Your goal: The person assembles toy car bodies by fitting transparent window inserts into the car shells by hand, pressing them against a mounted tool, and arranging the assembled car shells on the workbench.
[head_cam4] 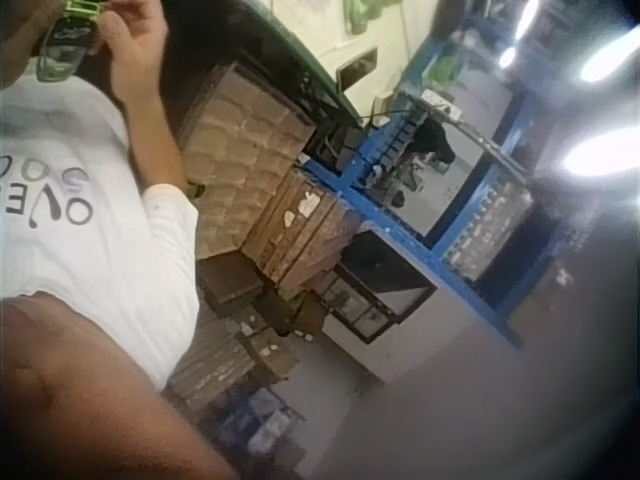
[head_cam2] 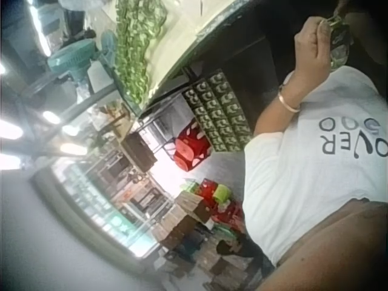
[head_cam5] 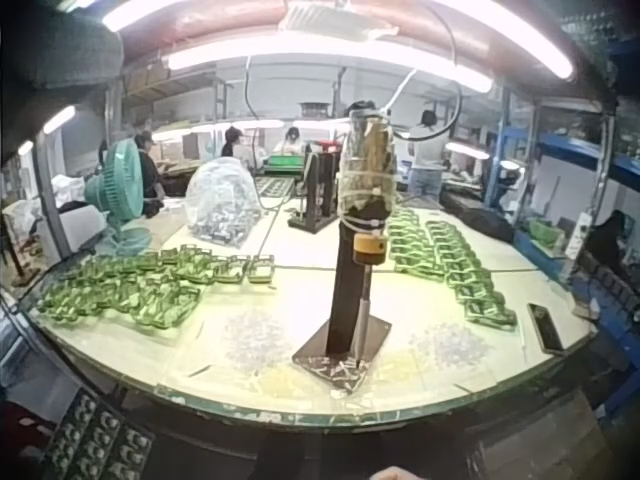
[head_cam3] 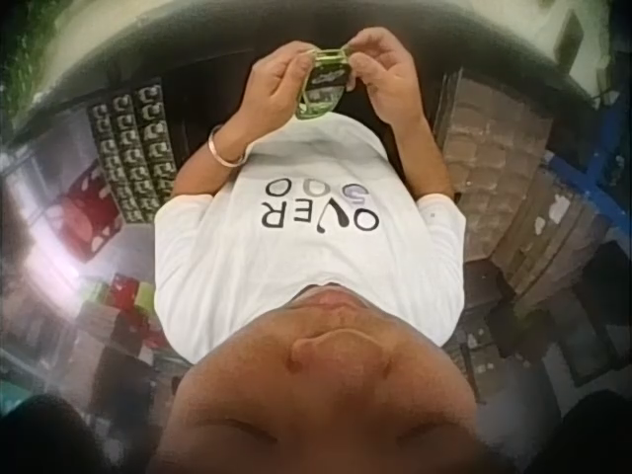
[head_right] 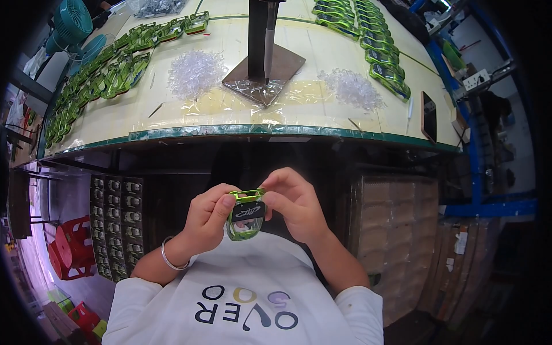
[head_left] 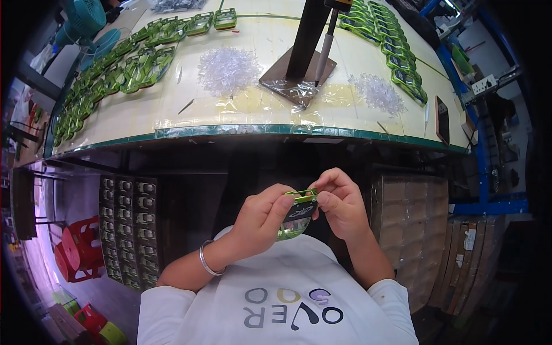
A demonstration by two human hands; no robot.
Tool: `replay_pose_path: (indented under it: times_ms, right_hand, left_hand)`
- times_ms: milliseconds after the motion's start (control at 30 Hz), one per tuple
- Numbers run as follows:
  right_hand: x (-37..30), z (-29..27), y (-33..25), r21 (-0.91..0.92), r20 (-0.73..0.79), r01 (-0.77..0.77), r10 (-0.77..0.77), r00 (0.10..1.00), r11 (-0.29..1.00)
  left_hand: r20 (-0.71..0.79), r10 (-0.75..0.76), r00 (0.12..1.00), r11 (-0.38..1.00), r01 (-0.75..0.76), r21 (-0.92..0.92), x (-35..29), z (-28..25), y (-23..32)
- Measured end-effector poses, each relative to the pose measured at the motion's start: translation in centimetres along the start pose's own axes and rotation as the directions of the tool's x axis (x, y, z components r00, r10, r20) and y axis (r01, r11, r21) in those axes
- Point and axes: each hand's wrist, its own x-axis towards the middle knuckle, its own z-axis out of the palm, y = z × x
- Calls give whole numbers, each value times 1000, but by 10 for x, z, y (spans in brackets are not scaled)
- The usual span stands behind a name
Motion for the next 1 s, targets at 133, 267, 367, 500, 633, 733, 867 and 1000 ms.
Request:
replay_pose_path:
  times_ms: [133,267,367,500,633,733,867,1000]
  right_hand:
    - [-4,9,1,-320,-80,195,-232,969,927]
    - [-2,3,0,-516,-3,367,-430,903,774]
    - [-2,3,-4,-562,6,341,-409,913,754]
    - [-4,9,-8,-791,128,411,-534,836,454]
    - [-4,11,-1,-855,329,505,-626,707,121]
    - [-4,17,2,-869,356,489,-597,719,71]
    - [-8,19,12,-907,310,407,-491,814,103]
    - [-6,24,22,-924,268,361,-465,844,123]
  left_hand:
    - [-15,-38,999,999,38,-3,1,0,-1]
    - [-28,-54,998,999,54,-5,0,-1,0]
    - [-37,-15,999,1000,16,18,1,-2,0]
    - [-39,-3,999,1000,4,29,1,-1,1]
    - [-53,-28,998,1000,27,-14,1,0,2]
    - [-84,-27,996,998,22,-55,2,-1,-2]
    - [-124,-144,982,964,111,-241,5,0,-7]
    - [-99,-142,985,904,89,-419,7,6,-7]
